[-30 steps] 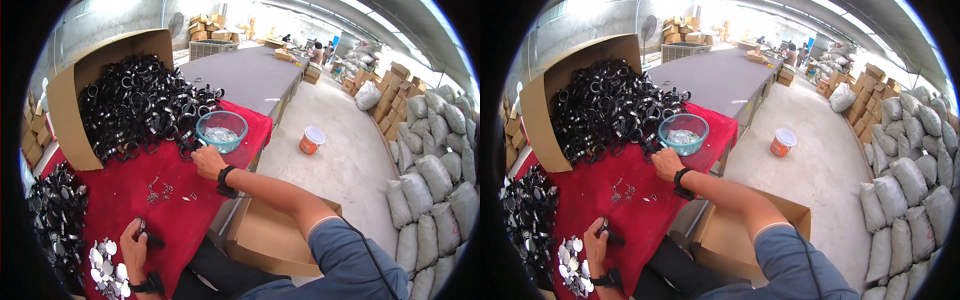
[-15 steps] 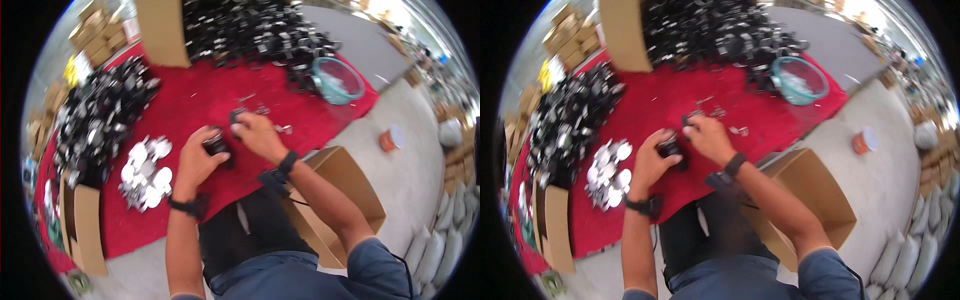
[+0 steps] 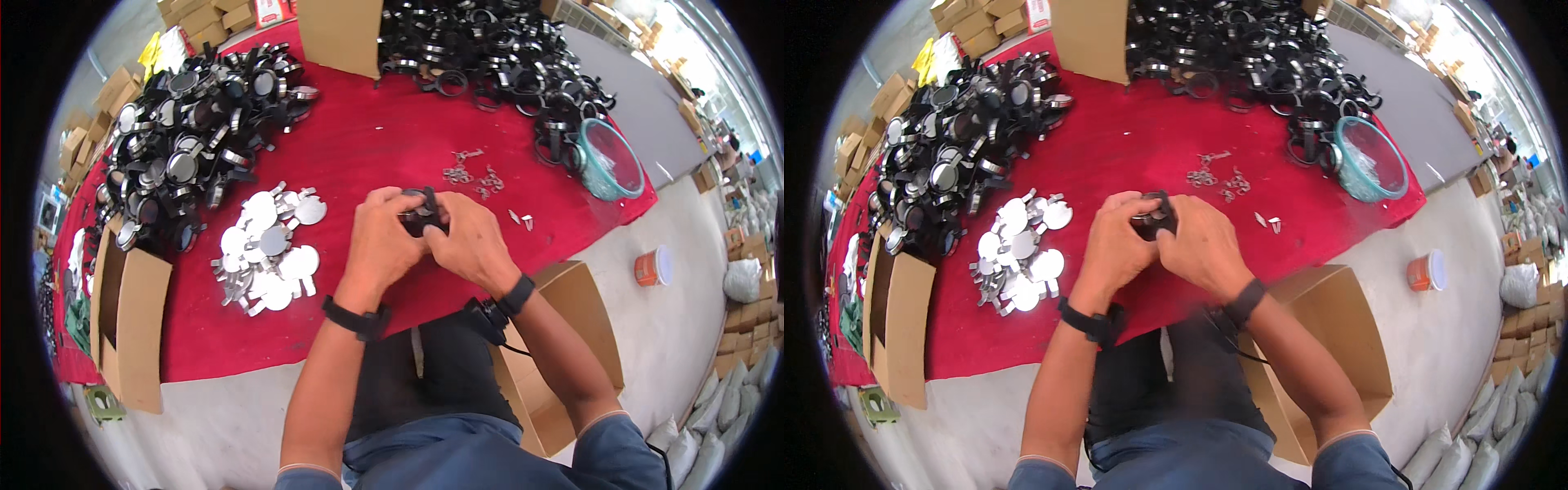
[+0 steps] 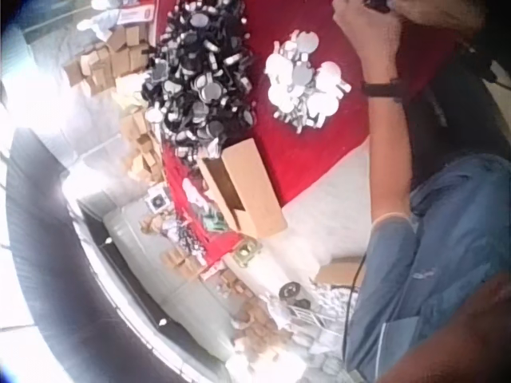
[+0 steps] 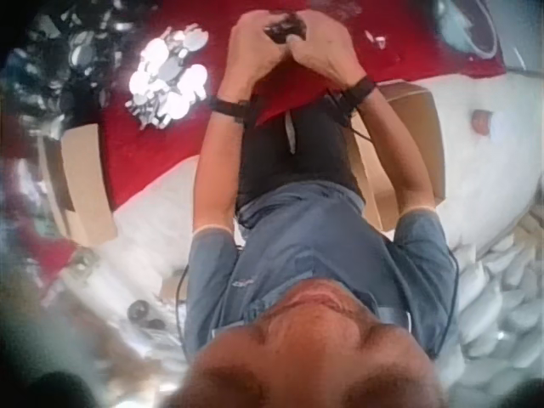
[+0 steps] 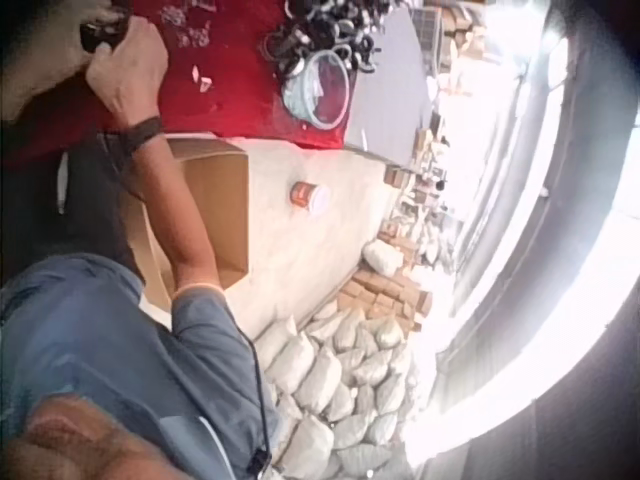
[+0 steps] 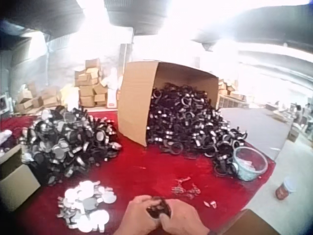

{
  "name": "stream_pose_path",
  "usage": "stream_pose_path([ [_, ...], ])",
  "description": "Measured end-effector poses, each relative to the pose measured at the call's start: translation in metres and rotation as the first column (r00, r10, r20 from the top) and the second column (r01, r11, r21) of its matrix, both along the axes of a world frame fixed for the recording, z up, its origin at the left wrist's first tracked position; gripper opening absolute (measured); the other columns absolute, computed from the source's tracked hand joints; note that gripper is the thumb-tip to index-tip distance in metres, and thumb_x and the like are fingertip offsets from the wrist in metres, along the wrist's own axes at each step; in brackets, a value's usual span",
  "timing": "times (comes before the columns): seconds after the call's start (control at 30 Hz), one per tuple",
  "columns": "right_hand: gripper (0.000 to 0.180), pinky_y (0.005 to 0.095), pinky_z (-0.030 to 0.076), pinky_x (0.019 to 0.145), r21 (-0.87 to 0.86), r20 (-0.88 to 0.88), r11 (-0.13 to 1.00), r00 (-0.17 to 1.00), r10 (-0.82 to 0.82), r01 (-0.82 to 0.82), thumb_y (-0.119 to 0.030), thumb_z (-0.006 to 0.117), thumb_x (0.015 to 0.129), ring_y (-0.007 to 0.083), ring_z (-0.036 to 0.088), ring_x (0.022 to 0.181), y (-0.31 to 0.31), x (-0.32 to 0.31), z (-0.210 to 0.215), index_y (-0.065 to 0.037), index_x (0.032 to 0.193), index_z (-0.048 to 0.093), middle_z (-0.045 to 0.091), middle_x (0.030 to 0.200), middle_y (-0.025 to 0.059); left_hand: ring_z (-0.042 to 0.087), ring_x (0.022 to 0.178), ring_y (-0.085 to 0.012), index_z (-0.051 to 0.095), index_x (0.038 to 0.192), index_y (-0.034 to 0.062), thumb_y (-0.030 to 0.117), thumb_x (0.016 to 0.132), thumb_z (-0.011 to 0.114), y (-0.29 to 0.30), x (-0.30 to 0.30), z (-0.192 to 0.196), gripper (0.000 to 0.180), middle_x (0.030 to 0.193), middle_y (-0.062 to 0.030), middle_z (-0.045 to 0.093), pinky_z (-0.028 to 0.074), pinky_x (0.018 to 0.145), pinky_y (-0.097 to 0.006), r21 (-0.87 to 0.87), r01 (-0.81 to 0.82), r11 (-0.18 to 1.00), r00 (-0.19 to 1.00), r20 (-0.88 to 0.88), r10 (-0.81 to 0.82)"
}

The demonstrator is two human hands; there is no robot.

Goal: Assembling black plastic rings with silver metal backplates.

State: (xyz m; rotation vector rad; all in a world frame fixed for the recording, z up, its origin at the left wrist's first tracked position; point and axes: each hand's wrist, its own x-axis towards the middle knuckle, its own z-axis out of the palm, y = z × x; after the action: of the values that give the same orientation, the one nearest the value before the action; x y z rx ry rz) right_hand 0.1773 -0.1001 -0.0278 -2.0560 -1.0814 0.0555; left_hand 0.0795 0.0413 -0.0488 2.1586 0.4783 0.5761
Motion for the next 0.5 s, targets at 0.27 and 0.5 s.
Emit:
stream_pose_path([
  [0.27,0.026,0.0531,0.055,0.074,-0.095,0.296,0.982,0.946,-0.131,0.165,-0.020,0.080,0.086,0.0394,0.071,0.087,0.016,-0.010,-0.008,-0.002,0.096,0.065,0.070,0.091,0.0177,0.067,0.124,-0.0401,0.081,0.126,0.0062,0.007,0.084,0.083,-0.005,0.002,-0.011,0.043,0.138,-0.0207,0.069,0.056,0.107,-0.045,0.042,-0.046,0.998,0.998,0.051,0.043],
  [0.5,0.021,0.0517,0.055,0.072,-0.135,0.325,0.981,0.941,-0.091,0.141,-0.019,0.078,0.089,0.0385,0.070,0.084,0.017,-0.008,-0.005,-0.003,0.091,0.065,0.069,0.087,0.0165,0.067,0.124,-0.0393,0.082,0.124,0.0050,0.011,0.080,0.087,0.004,0.004,-0.010,0.045,0.132,-0.0199,0.072,0.055,0.107,-0.046,0.085,-0.032,0.996,0.999,0.040,0.029],
])
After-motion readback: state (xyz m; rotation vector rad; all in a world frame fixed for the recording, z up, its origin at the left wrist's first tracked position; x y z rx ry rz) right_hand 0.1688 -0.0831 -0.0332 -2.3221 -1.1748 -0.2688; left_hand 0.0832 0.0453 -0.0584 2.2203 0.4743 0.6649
